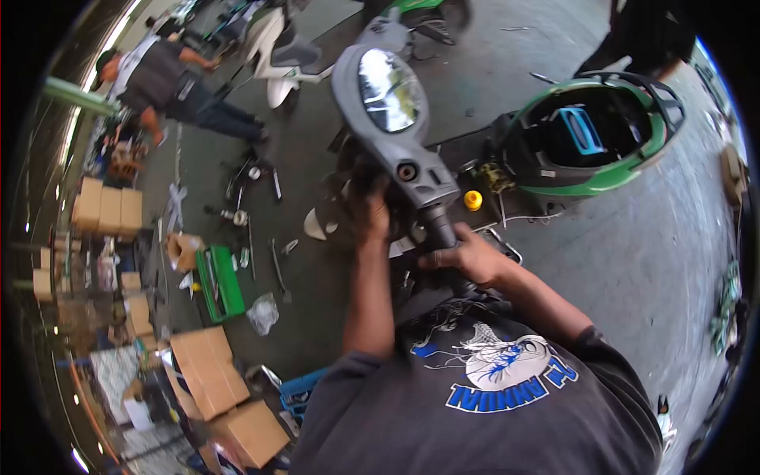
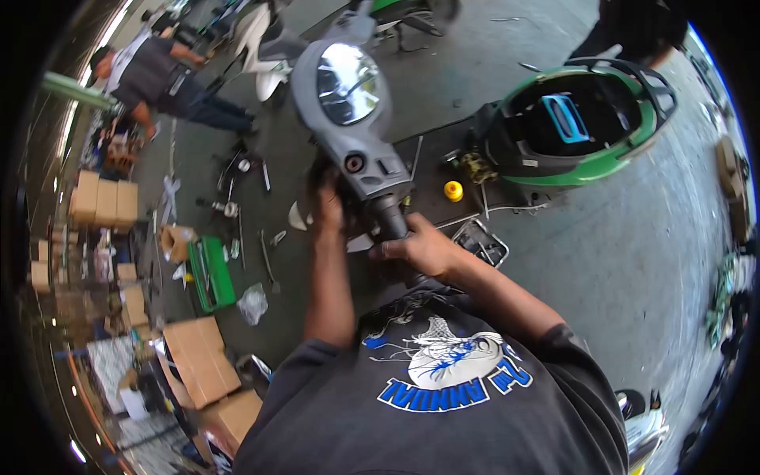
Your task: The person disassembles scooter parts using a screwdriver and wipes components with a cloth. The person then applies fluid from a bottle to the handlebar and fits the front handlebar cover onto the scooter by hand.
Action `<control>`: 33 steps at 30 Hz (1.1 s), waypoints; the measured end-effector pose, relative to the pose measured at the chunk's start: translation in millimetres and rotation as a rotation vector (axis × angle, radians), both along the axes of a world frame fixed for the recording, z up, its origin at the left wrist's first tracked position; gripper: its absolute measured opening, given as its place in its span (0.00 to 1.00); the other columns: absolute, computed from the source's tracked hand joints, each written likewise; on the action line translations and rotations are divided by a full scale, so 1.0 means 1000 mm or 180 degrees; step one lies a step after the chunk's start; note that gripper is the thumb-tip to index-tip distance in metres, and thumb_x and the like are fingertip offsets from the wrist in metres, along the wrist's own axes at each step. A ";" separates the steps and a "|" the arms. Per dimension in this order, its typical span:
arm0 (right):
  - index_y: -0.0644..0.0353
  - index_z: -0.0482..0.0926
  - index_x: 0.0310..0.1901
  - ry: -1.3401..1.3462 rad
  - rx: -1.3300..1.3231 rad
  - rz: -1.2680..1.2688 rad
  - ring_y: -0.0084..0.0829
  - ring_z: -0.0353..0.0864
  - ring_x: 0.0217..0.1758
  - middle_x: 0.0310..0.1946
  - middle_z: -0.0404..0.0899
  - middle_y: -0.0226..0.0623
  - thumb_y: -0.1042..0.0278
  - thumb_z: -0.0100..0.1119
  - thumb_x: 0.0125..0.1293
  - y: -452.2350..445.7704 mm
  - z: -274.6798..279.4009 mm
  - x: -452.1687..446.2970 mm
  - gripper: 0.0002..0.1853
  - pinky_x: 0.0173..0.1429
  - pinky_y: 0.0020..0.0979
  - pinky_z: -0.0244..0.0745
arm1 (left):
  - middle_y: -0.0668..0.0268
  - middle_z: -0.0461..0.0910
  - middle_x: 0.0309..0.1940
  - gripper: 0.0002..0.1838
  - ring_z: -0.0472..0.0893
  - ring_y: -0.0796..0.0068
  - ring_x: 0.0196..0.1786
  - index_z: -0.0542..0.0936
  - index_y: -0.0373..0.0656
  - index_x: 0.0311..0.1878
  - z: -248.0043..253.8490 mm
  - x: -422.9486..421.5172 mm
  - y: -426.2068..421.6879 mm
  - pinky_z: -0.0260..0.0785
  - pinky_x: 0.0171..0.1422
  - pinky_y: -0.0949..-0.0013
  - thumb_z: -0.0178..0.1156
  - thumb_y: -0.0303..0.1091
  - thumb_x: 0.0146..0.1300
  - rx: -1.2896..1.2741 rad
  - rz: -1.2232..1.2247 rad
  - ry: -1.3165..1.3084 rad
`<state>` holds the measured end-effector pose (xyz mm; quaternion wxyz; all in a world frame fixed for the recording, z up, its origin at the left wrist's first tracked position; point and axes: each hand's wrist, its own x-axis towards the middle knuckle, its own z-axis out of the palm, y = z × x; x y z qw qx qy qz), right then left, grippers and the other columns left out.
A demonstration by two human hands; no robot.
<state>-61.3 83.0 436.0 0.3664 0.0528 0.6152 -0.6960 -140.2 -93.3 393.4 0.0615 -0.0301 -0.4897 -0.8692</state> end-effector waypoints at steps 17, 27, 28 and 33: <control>0.68 0.75 0.45 0.1288 0.1363 0.0202 0.24 0.80 0.32 0.31 0.81 0.39 0.61 0.69 0.56 -0.004 0.045 0.001 0.22 0.36 0.30 0.76 | 0.66 0.81 0.43 0.17 0.80 0.75 0.44 0.77 0.37 0.51 0.017 0.005 0.011 0.72 0.52 0.70 0.61 0.25 0.57 0.0548 0.0248 0.0089; 0.69 0.75 0.51 -0.0389 -0.0438 -0.0147 0.31 0.82 0.35 0.36 0.81 0.42 0.64 0.69 0.53 0.003 0.008 0.004 0.26 0.39 0.32 0.78 | 0.66 0.80 0.40 0.16 0.79 0.75 0.41 0.77 0.36 0.48 0.013 0.000 0.011 0.73 0.48 0.71 0.64 0.22 0.53 0.0375 0.0261 0.0029; 0.68 0.77 0.41 -0.0146 0.0188 0.0140 0.29 0.80 0.26 0.29 0.80 0.39 0.64 0.69 0.54 0.004 0.020 -0.001 0.19 0.32 0.29 0.77 | 0.66 0.80 0.39 0.16 0.79 0.75 0.41 0.77 0.36 0.47 0.012 -0.001 0.012 0.73 0.49 0.71 0.64 0.22 0.53 0.0492 0.0281 0.0037; 0.71 0.78 0.36 0.2115 0.2079 0.0032 0.27 0.79 0.26 0.22 0.79 0.42 0.59 0.68 0.54 0.002 0.046 0.008 0.20 0.35 0.31 0.75 | 0.62 0.78 0.44 0.24 0.79 0.72 0.45 0.72 0.35 0.53 0.011 0.005 0.013 0.75 0.51 0.69 0.67 0.23 0.52 0.0177 0.0435 -0.0182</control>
